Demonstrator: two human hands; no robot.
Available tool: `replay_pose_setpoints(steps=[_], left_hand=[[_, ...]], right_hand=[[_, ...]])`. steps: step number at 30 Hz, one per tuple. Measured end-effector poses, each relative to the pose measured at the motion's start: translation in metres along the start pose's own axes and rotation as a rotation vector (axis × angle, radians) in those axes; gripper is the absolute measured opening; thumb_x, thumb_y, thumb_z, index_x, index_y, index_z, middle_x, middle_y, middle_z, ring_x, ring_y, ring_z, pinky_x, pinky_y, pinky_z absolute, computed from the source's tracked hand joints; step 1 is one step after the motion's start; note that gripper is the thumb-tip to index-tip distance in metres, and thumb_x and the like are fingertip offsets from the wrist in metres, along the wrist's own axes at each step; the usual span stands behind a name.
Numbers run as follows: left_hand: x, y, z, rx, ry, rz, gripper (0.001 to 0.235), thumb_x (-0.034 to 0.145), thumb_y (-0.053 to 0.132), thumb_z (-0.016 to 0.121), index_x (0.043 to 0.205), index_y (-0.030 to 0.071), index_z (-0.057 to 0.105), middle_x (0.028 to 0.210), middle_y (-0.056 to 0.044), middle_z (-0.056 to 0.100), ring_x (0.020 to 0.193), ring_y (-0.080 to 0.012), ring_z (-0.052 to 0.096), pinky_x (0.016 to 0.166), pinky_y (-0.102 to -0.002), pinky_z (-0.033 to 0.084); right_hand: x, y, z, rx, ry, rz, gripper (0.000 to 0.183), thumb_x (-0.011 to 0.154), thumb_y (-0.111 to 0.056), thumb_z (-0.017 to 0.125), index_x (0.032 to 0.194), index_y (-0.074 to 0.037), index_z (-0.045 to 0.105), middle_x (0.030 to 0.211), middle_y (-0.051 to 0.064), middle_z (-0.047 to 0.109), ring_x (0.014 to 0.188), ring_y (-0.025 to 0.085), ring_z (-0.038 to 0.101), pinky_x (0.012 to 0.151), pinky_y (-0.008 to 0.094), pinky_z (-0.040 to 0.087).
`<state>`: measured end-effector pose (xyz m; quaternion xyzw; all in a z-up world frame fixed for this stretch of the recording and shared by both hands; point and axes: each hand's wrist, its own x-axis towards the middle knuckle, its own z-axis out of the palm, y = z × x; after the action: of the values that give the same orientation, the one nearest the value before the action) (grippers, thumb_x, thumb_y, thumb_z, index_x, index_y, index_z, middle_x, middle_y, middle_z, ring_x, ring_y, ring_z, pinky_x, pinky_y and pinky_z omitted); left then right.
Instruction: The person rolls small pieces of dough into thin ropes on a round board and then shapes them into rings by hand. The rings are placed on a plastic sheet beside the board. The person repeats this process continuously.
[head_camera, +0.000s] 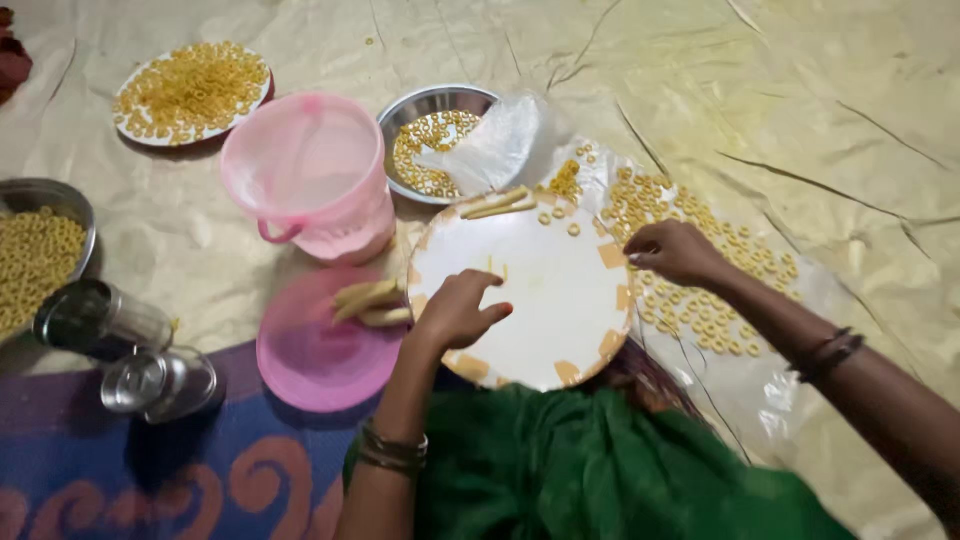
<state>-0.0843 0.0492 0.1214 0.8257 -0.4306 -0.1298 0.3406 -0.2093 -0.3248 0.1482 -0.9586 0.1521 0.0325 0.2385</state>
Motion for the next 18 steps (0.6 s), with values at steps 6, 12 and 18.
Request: replay_pose_setpoints(steps=[6,12,18], left_hand=[[0.015,-0.041,0.012,-0.080,0.219,-0.014,0.040,0.087,0.030,0.074,0.121,0.009,0.070,0.130,-0.016,0.065,0.125,-0.0367,0.056,0.106,-0.045,0.044],[0.036,-0.069,0.029,-0.202,0.332,-0.115,0.029,0.090,0.022,0.071,0.117,0.012,0.073,0.132,-0.011,0.067,0.125,-0.0329,0.058,0.105,-0.043,0.046],[0.053,-0.086,0.038,-0.257,0.351,-0.169,0.026,0.090,0.014,0.068,0.115,0.010,0.074,0.131,-0.010,0.068,0.122,-0.0318,0.060,0.103,-0.042,0.047]], right_hand=[[0.084,0.027,0.057,-0.053,0.042,0.054,0.025,0.083,-0.021,0.080,0.105,-0.011,0.080,0.098,0.010,0.080,0.087,0.023,0.077,0.078,0.037,0.060],[0.116,0.062,0.102,-0.024,0.148,0.070,0.022,0.081,-0.017,0.078,0.101,-0.009,0.080,0.097,0.011,0.079,0.086,0.025,0.077,0.080,0.037,0.061],[0.108,0.053,0.098,-0.135,0.267,0.015,0.020,0.084,-0.012,0.077,0.103,-0.011,0.080,0.100,0.010,0.077,0.091,0.028,0.073,0.081,0.040,0.058]])
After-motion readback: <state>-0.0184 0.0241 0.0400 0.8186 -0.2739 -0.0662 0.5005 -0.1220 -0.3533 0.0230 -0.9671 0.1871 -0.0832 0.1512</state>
